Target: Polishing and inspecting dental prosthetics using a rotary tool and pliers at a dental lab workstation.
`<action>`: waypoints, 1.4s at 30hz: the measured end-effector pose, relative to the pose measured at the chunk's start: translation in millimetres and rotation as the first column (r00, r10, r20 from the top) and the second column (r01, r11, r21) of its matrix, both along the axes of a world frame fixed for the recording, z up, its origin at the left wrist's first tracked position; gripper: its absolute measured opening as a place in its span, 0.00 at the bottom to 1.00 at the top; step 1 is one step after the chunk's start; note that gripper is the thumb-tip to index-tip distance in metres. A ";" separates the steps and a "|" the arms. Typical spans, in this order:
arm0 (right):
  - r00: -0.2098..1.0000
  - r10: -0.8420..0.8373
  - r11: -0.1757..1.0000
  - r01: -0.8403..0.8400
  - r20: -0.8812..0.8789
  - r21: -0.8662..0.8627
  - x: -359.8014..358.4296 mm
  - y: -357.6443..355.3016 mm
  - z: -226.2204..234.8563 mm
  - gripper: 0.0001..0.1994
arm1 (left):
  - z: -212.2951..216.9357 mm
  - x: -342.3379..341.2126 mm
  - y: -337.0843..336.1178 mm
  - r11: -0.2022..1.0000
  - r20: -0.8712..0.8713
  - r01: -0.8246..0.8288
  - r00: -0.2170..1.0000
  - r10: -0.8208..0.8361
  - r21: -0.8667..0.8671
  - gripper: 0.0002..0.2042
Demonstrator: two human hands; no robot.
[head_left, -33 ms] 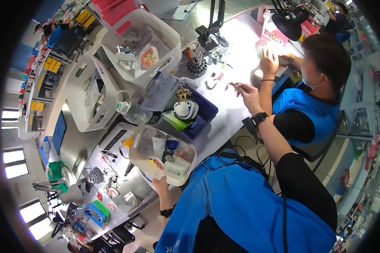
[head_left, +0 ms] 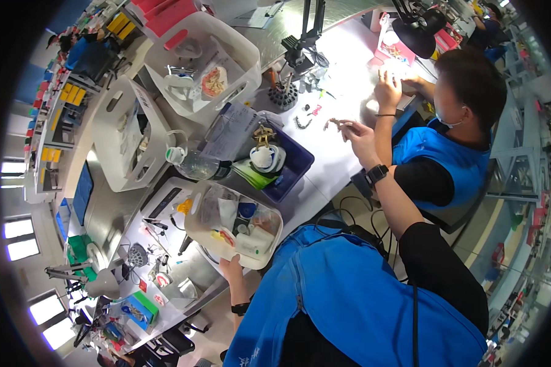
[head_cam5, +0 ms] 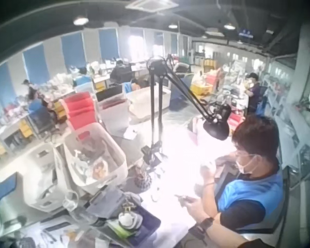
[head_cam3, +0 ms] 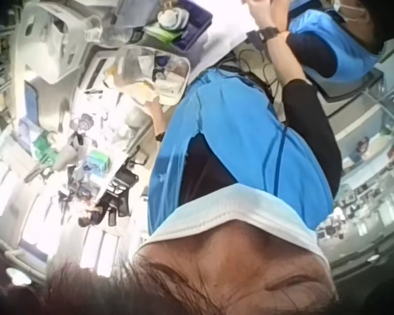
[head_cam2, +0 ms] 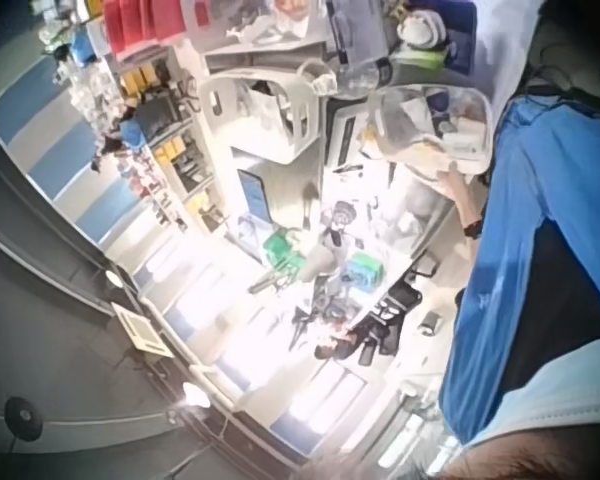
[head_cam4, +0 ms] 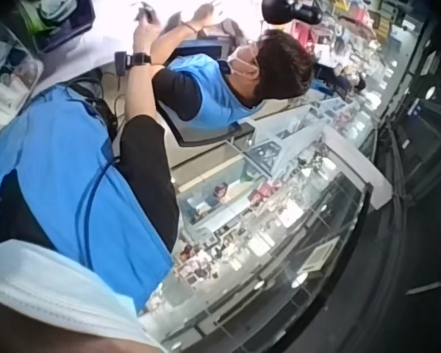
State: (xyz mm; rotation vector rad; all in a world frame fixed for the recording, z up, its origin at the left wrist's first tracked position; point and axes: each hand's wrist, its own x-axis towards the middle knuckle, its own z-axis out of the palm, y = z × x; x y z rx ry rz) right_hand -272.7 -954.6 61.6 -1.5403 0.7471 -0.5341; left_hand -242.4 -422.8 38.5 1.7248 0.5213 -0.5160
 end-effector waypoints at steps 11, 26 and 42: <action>0.909 0.324 0.899 -0.382 0.261 0.216 5.9 96.8 160.1 0.09 | 125.8 7.8 -50.7 0.905 0.490 -0.026 0.847 -0.206 0.425 0.29; 0.589 0.803 0.576 -0.726 0.093 -0.375 17.2 153.5 210.5 0.12 | 223.9 9.2 -165.6 0.657 0.119 0.291 0.948 -0.294 -0.695 0.16; 0.558 0.830 0.380 -0.565 0.000 -0.732 29.9 157.8 204.4 0.15 | 211.0 10.1 -163.1 0.740 0.217 0.300 0.953 -0.210 -0.602 0.12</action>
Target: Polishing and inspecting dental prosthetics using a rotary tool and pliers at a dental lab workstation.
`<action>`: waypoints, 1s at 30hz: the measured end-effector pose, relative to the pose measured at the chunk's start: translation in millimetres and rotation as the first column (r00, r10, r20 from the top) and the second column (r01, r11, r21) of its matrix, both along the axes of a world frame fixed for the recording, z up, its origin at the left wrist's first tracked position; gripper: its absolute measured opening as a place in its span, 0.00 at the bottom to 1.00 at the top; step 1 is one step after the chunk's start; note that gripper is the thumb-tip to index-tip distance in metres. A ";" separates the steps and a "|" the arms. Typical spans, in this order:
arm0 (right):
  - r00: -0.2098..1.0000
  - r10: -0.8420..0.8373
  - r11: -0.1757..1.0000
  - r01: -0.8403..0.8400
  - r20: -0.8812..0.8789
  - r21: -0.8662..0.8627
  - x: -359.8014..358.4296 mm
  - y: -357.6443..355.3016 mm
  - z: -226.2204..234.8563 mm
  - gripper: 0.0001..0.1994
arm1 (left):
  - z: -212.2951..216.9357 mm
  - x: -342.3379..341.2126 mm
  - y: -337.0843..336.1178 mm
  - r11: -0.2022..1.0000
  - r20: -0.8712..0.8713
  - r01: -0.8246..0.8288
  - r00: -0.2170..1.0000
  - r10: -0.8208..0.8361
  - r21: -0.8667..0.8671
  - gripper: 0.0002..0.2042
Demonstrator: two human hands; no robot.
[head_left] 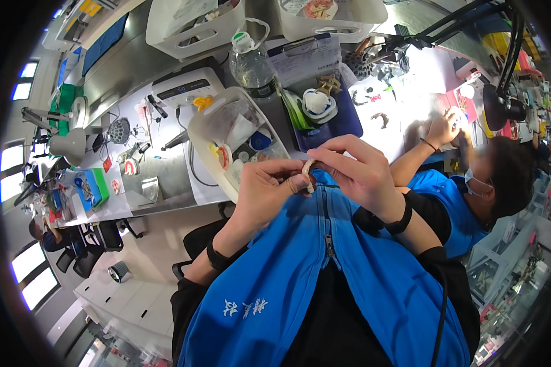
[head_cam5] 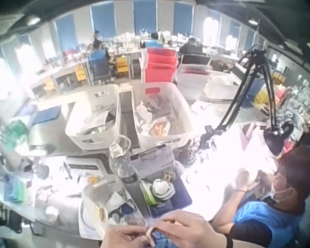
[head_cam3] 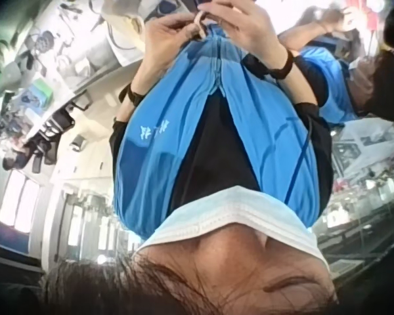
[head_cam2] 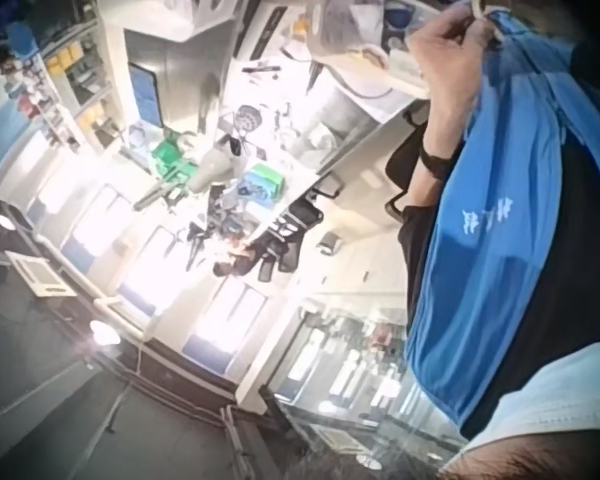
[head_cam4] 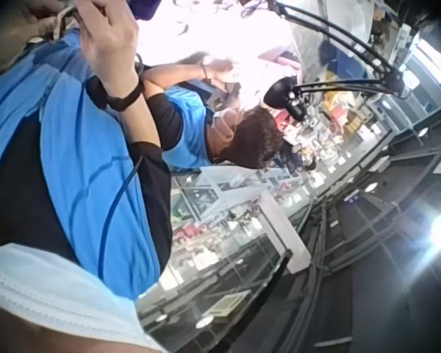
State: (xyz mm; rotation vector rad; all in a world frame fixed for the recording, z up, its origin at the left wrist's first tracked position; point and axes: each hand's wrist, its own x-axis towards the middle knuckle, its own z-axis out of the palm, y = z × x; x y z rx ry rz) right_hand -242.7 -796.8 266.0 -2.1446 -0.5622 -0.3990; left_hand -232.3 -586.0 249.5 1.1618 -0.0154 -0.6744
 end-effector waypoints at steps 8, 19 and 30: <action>0.993 0.114 0.990 -0.117 -0.040 -0.078 -0.7 -3.5 -2.5 0.14 | 3.1 1.3 4.0 0.986 -0.034 0.119 0.993 -0.116 0.117 0.11; 0.972 0.231 0.956 -0.220 0.037 -0.193 -8.0 -10.7 -8.8 0.07 | -11.0 -0.6 -2.5 0.961 -0.200 0.256 0.952 -0.232 0.104 0.08; 0.948 0.265 0.959 -0.278 -0.177 -0.056 -20.1 -40.9 -43.1 0.12 | -24.0 13.0 -18.0 0.895 -0.309 0.429 0.874 -0.376 0.122 0.11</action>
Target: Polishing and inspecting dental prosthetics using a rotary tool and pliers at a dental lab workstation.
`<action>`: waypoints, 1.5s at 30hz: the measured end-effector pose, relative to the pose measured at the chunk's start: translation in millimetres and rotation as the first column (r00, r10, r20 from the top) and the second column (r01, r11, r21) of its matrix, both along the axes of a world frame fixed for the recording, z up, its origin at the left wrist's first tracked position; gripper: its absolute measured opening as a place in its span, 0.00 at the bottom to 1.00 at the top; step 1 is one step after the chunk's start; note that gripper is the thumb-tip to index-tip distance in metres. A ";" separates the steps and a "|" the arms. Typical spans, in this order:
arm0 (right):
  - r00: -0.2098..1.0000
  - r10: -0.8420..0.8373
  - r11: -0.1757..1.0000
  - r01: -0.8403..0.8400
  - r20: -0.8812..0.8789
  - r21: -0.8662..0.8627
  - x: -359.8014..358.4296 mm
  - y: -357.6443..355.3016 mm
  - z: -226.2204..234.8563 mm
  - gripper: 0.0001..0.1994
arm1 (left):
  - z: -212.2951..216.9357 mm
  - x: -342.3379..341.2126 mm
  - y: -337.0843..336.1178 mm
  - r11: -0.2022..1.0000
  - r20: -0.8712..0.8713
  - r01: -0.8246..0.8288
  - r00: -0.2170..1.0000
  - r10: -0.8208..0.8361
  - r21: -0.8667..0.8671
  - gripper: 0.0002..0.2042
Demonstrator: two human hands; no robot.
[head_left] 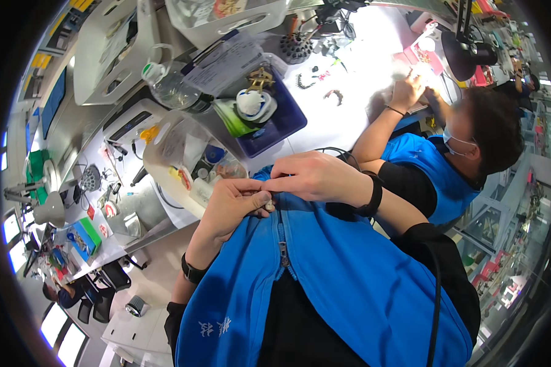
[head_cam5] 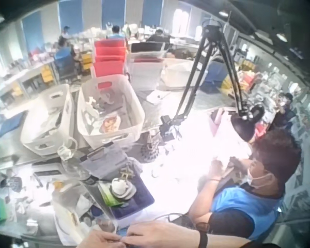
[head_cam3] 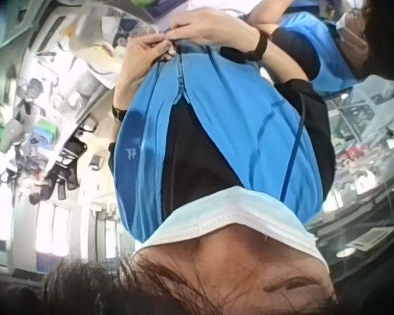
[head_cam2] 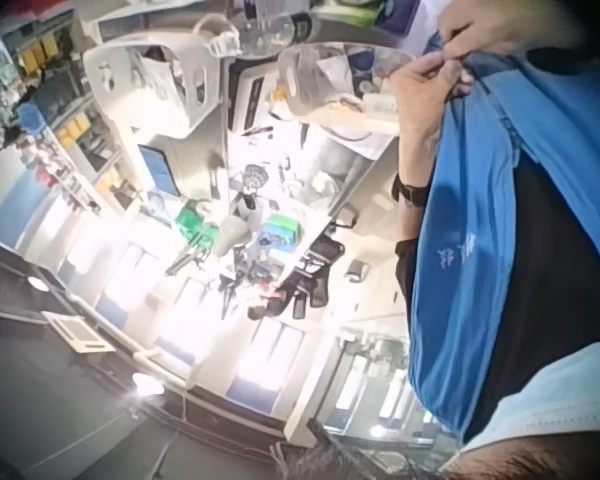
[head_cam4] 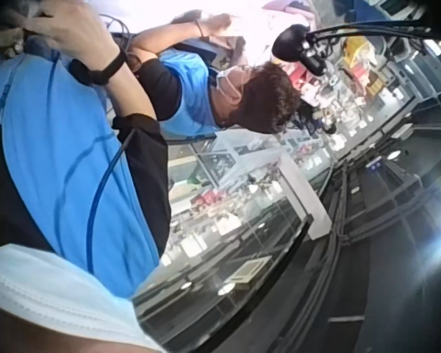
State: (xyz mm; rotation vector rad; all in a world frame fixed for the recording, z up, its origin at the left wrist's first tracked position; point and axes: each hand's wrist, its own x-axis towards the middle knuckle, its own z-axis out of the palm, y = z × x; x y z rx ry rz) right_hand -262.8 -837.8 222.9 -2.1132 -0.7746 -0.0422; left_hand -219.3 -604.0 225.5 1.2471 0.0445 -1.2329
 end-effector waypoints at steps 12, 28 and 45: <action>0.968 -0.251 0.965 0.249 -0.016 -0.081 -2.6 -23.3 -25.5 0.09 | 12.5 31.6 -53.7 0.797 0.818 0.199 -0.041 -0.574 0.570 0.06; 0.561 -0.762 0.642 0.720 -0.322 -0.263 34.0 -125.6 -155.4 0.07 | 9.1 47.7 -52.2 0.886 0.837 0.143 0.293 -0.463 0.440 0.19; 0.375 -0.909 0.414 0.759 -0.184 -0.503 69.4 -153.8 -224.1 0.17 | 7.9 30.1 -20.0 0.954 0.831 0.103 0.472 -0.295 0.280 0.18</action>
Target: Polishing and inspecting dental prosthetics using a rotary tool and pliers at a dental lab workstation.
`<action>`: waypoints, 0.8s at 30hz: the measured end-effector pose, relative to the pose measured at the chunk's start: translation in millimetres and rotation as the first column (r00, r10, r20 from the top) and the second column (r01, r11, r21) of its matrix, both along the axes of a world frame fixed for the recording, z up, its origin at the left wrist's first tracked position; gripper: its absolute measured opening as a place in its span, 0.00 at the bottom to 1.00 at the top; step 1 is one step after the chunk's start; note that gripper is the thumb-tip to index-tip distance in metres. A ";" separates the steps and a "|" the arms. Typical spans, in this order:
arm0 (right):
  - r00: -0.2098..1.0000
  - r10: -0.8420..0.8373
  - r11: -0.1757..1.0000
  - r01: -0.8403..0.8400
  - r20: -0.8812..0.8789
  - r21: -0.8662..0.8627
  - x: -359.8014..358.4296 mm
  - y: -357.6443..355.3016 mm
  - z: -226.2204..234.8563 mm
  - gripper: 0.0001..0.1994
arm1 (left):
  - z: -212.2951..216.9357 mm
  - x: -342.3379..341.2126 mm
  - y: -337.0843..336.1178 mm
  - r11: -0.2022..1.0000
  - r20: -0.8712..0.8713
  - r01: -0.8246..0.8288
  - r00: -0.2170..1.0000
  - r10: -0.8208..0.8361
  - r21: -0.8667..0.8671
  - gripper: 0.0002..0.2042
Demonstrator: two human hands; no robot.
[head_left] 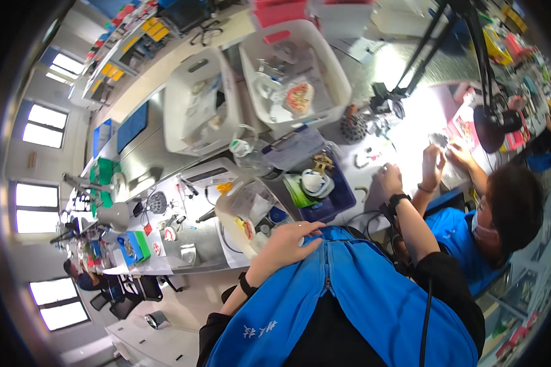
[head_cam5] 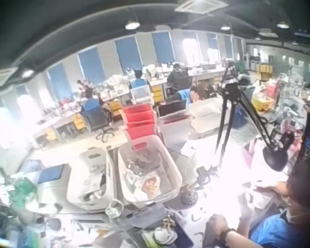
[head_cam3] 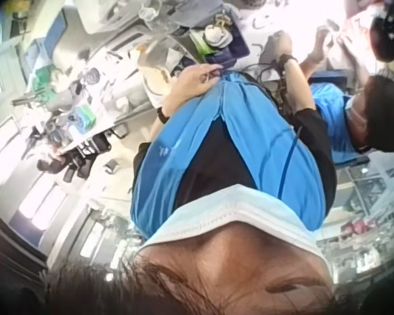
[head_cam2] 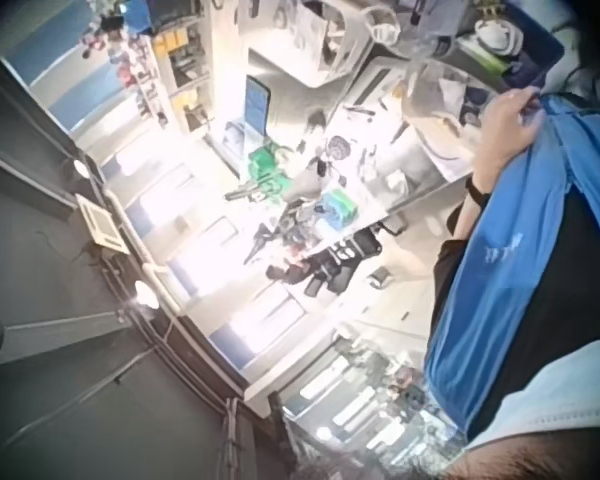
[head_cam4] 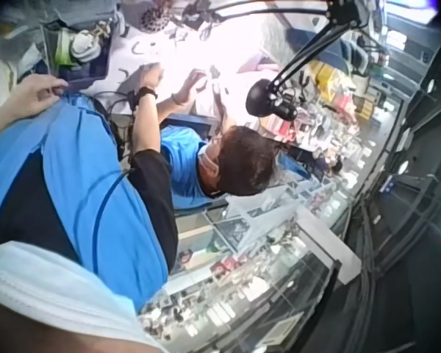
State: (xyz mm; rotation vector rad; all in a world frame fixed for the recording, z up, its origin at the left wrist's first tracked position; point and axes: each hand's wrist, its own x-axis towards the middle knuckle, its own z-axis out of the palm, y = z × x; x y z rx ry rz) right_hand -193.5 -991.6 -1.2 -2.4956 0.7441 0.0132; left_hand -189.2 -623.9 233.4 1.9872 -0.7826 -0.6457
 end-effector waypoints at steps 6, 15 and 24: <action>0.964 -0.059 0.980 0.106 0.260 -0.171 -20.8 -31.4 -67.1 0.06 | 6.9 -2.9 1.6 0.982 0.016 -0.088 0.996 0.092 -0.165 0.11; 0.926 -0.131 0.777 -0.125 0.354 0.617 -48.7 21.9 177.9 0.16 | 16.9 -0.8 -15.7 0.908 -0.182 -0.229 0.968 0.174 -0.352 0.15; 0.978 0.005 -0.015 -0.207 0.207 0.978 -79.4 126.2 229.6 0.16 | 6.9 -1.6 -20.7 0.932 -0.474 -0.194 0.880 0.027 -0.307 0.14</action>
